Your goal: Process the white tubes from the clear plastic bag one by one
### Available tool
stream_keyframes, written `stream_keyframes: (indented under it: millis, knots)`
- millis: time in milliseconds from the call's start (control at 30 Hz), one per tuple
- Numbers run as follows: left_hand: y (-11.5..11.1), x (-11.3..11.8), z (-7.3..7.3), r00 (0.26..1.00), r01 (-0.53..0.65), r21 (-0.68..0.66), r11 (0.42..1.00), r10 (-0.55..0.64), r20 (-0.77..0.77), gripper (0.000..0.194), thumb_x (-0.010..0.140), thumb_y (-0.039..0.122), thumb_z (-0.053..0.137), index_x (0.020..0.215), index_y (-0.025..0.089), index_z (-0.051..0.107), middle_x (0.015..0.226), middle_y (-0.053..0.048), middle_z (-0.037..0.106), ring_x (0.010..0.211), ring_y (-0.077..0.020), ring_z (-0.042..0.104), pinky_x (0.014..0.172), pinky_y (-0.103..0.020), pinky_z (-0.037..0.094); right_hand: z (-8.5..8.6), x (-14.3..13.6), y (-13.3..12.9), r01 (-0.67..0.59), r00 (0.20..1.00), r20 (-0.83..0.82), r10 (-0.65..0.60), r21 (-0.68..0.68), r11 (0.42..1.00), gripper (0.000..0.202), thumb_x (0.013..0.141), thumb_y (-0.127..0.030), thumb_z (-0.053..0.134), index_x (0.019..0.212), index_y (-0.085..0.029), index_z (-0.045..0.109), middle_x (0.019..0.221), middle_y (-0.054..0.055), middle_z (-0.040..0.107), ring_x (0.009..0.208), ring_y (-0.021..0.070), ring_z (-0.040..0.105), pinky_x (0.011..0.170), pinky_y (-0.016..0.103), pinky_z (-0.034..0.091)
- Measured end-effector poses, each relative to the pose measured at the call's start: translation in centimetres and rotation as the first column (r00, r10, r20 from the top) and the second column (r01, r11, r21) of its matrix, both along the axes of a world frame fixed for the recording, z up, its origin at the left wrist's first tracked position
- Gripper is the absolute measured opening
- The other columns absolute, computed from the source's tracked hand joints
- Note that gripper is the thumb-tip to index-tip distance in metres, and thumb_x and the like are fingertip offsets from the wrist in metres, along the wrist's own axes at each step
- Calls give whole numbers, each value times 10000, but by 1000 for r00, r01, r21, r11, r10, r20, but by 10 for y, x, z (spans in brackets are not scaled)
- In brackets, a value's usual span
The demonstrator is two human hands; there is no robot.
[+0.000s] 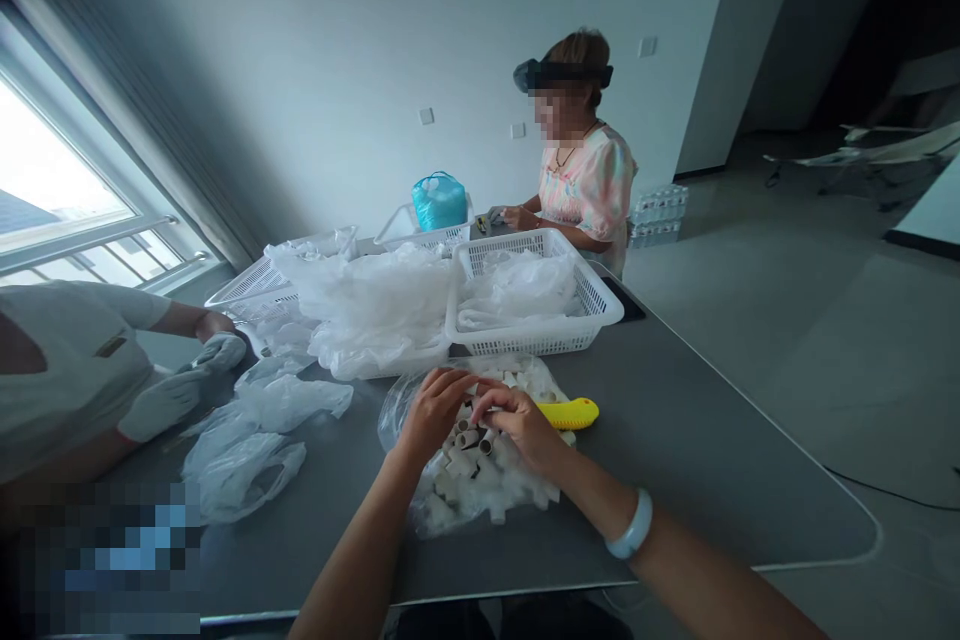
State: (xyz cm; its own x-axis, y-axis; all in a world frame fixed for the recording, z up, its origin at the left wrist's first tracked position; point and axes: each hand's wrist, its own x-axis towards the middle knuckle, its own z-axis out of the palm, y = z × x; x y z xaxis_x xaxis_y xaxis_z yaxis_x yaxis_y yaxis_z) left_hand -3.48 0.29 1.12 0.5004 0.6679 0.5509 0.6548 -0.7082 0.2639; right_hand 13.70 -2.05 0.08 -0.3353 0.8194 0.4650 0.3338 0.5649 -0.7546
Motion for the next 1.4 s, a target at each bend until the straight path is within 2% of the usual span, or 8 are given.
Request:
stream_keyframes:
  millis: [133,233,400,667,767,933,1133,1400]
  knots:
    - [8,-13,1,973,-147,-40,988,151,175,223,823,94,496,967,210,620,1023,-57,644,986,-180,586,870,-335,490,1,9,4,-58,947,-320,-2,-179,982,231,883,-231,353,825,-210,576,867,54,675,829,169,643,769,325,524]
    - [10,-12,-1,891,-138,-219,966,218,398,142,790,150,560,918,209,584,954,-30,644,876,-150,621,781,-283,513,0,14,4,124,955,-254,-155,-134,983,204,886,-295,401,930,-215,583,736,27,634,696,162,620,709,327,520]
    - [3,9,-6,706,211,-494,844,217,674,221,753,272,614,942,238,505,771,35,616,672,-109,628,632,-224,505,-3,8,-3,164,981,32,-189,372,914,236,868,-161,398,945,-243,606,1017,60,621,1047,221,516,923,434,431]
    - [-1,22,0,264,549,-513,660,445,856,390,591,331,771,816,175,493,723,35,601,596,-70,558,571,-183,455,0,7,-6,79,982,118,-147,447,891,268,879,-124,380,1048,-236,554,1050,60,607,1050,211,509,917,441,445]
    - [-2,22,0,183,645,-494,582,511,840,370,596,294,783,865,176,557,680,44,595,577,-61,554,574,-176,453,2,7,-7,40,982,141,-124,484,874,258,860,-101,385,1013,-225,553,1072,66,601,1066,215,503,931,447,438]
    - [-3,23,1,161,680,-499,537,554,817,341,557,285,810,834,147,667,691,21,628,585,-61,565,599,-183,465,1,6,-8,-4,979,179,-99,501,866,276,831,-72,389,991,-213,564,1121,76,587,1118,220,483,952,451,424]
    - [-6,21,10,251,695,-568,441,592,766,370,504,259,836,821,117,711,770,-39,693,677,-104,621,685,-207,488,-2,8,-6,20,975,184,-128,496,868,272,829,-72,403,995,-205,573,1161,83,576,1150,229,458,949,453,432]
    - [-3,19,10,275,672,-556,489,532,801,322,530,293,821,792,145,706,668,8,663,537,-50,562,573,-167,451,-3,9,-5,15,978,171,-118,505,863,280,828,-66,413,982,-206,600,1150,86,589,1171,232,447,954,463,432]
